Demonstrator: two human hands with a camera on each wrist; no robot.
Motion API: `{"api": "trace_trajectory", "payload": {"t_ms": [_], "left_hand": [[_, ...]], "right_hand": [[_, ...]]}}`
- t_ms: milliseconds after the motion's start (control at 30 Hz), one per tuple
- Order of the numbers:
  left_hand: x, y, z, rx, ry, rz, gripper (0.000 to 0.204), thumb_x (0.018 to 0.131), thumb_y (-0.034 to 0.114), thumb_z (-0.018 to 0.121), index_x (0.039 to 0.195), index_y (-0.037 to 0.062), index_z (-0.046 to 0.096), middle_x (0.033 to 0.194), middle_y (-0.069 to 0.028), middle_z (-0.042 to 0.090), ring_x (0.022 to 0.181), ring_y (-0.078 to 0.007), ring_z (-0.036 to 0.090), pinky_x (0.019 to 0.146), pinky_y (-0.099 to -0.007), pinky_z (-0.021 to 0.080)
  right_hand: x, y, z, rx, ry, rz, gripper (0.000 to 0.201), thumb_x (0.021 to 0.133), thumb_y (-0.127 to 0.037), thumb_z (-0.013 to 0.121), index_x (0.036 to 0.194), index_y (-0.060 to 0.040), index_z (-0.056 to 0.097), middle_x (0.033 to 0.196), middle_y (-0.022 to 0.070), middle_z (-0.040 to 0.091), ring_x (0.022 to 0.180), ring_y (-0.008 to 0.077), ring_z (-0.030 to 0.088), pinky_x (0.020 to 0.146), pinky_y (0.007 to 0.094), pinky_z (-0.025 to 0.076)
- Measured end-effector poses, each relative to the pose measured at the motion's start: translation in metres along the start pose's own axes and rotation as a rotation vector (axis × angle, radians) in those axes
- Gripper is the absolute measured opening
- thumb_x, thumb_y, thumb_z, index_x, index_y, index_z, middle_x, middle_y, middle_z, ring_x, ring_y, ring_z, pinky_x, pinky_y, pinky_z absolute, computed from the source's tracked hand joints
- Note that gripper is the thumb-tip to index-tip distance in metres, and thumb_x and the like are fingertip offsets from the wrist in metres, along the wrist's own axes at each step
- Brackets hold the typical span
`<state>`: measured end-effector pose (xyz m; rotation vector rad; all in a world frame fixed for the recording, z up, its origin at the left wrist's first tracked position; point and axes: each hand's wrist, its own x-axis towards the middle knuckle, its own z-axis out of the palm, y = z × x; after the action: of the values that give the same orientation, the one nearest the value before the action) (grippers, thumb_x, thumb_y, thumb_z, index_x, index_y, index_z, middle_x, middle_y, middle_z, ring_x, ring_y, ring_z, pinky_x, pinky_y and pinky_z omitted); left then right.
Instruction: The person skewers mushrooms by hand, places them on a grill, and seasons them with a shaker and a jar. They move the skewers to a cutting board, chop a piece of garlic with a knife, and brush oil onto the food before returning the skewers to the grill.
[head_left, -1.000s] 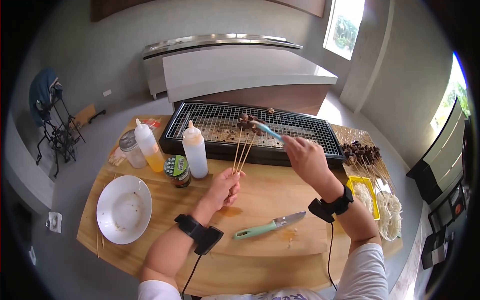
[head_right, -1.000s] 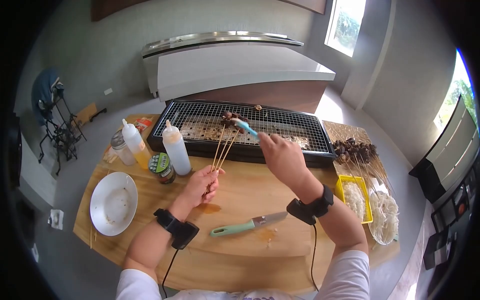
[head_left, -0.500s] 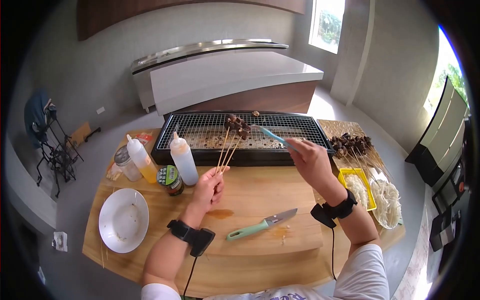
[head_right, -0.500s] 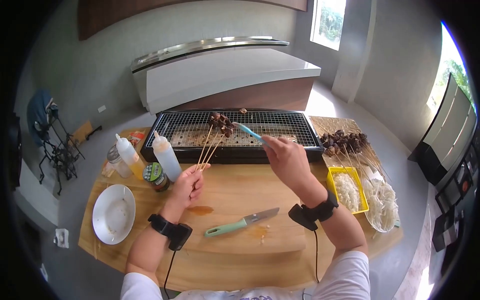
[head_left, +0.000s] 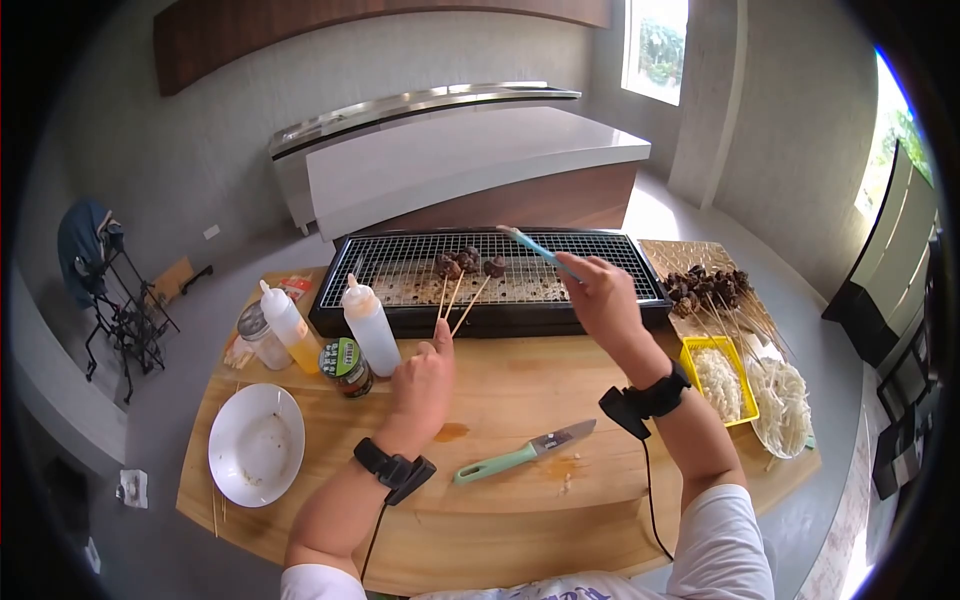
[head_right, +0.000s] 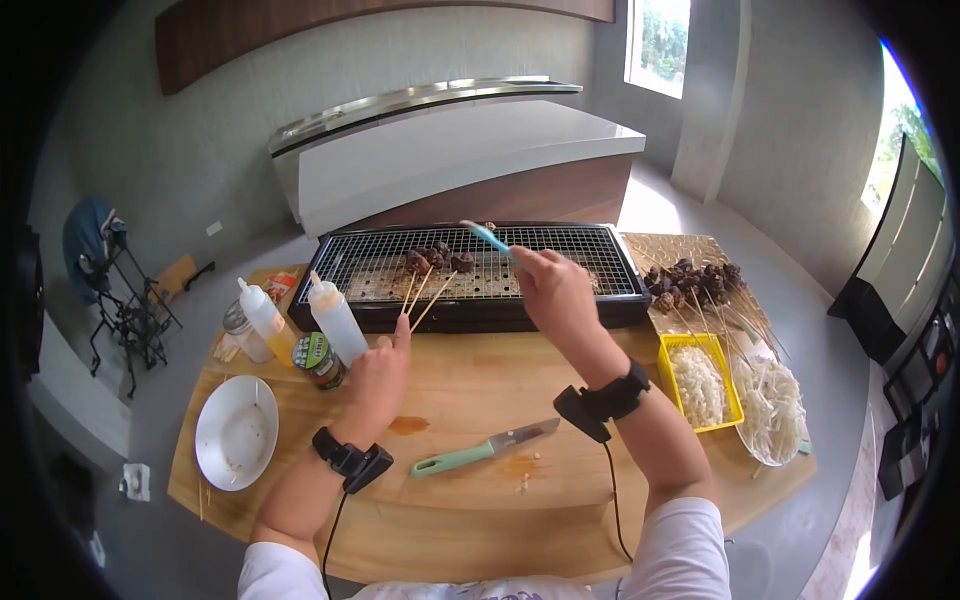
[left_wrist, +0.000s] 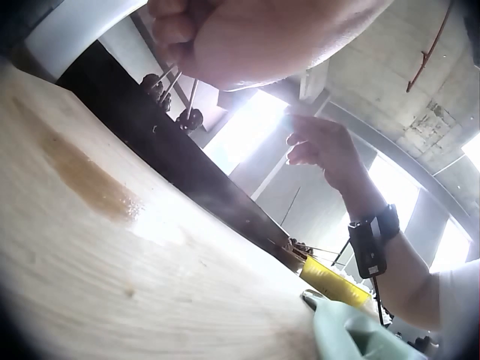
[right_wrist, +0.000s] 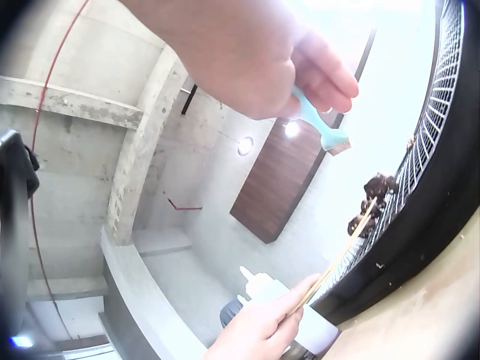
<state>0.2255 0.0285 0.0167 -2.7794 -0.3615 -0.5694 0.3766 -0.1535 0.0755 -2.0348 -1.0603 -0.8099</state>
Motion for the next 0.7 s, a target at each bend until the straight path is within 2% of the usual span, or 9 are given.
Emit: {"api": "trace_trajectory", "payload": {"t_ms": [33,100,300,333,433,500,567,633,700], "left_hand": [[0.001,0.001,0.004,0.001,0.000,-0.002,0.049,0.079,0.001,0.050,0.127,-0.0012,0.042,0.069,-0.0098,0.058,0.058,-0.0205,0.063,0.049,-0.0292,0.052],[0.002,0.002,0.013,0.015,-0.039,0.020,0.051,0.080,0.002,0.049,0.129,-0.0022,0.038,0.070,-0.0113,0.059,0.060,-0.0219,0.064,0.050,-0.0302,0.053],[0.003,0.000,0.023,-0.062,-0.156,-0.003,0.055,0.083,0.004,0.045,0.134,-0.0034,0.027,0.075,-0.0158,0.061,0.065,-0.0263,0.064,0.055,-0.0342,0.053],[0.003,-0.003,0.024,-0.059,-0.156,-0.004,0.055,0.083,0.004,0.045,0.134,-0.0034,0.027,0.075,-0.0158,0.061,0.065,-0.0263,0.064,0.055,-0.0342,0.053],[0.002,-0.008,0.021,-0.169,-0.169,-0.001,0.057,0.083,0.006,0.045,0.135,-0.0039,0.025,0.080,-0.0185,0.062,0.069,-0.0292,0.065,0.060,-0.0375,0.053],[0.005,-0.010,0.014,-0.246,-0.321,-0.017,0.060,0.082,0.007,0.045,0.136,-0.0040,0.021,0.085,-0.0208,0.063,0.074,-0.0317,0.064,0.066,-0.0400,0.052],[0.009,-0.011,0.013,-0.272,-0.361,-0.024,0.062,0.082,0.007,0.045,0.137,-0.0032,0.019,0.086,-0.0213,0.063,0.075,-0.0325,0.064,0.068,-0.0413,0.051],[0.011,-0.011,0.011,-0.285,-0.407,-0.021,0.064,0.082,0.008,0.045,0.138,-0.0024,0.017,0.087,-0.0218,0.063,0.077,-0.0333,0.064,0.070,-0.0425,0.051],[0.012,-0.012,0.009,-0.296,-0.470,-0.041,0.066,0.081,0.009,0.045,0.139,-0.0005,0.015,0.087,-0.0230,0.063,0.078,-0.0348,0.064,0.072,-0.0444,0.050]], "right_hand": [[0.001,-0.003,0.012,-0.029,0.011,-0.042,0.020,0.078,-0.009,0.062,0.097,-0.0069,0.065,0.073,0.0131,0.061,0.059,0.0283,0.060,0.054,0.0362,0.048],[0.001,-0.012,0.031,-0.049,-0.143,-0.010,0.018,0.081,-0.012,0.058,0.098,-0.0078,0.064,0.073,0.0125,0.059,0.060,0.0296,0.060,0.055,0.0385,0.049],[0.008,-0.036,0.066,-0.212,-0.355,-0.080,0.022,0.088,-0.015,0.044,0.103,-0.0035,0.056,0.078,0.0126,0.057,0.064,0.0291,0.060,0.056,0.0389,0.048],[0.001,-0.036,0.068,-0.232,-0.299,-0.116,0.021,0.086,-0.017,0.051,0.104,-0.0074,0.057,0.074,0.0107,0.054,0.061,0.0295,0.058,0.054,0.0389,0.047],[-0.016,-0.040,0.054,-0.132,-0.343,-0.141,0.022,0.086,-0.016,0.052,0.105,-0.0066,0.055,0.072,0.0097,0.053,0.059,0.0295,0.057,0.051,0.0385,0.046],[-0.021,-0.043,0.046,-0.135,-0.323,-0.154,0.021,0.086,-0.016,0.052,0.105,-0.0069,0.054,0.071,0.0094,0.053,0.057,0.0294,0.056,0.050,0.0384,0.046],[-0.017,-0.040,0.043,-0.139,-0.292,-0.156,0.020,0.086,-0.016,0.053,0.104,-0.0072,0.053,0.071,0.0090,0.052,0.056,0.0293,0.055,0.049,0.0383,0.045],[0.000,-0.035,0.051,-0.141,-0.184,-0.160,0.020,0.085,-0.017,0.053,0.102,-0.0071,0.053,0.071,0.0092,0.052,0.056,0.0293,0.056,0.048,0.0382,0.046],[0.008,-0.025,0.071,-0.206,-0.179,-0.140,0.020,0.085,-0.014,0.051,0.103,-0.0062,0.052,0.073,0.0099,0.054,0.058,0.0293,0.058,0.050,0.0377,0.047]]}}
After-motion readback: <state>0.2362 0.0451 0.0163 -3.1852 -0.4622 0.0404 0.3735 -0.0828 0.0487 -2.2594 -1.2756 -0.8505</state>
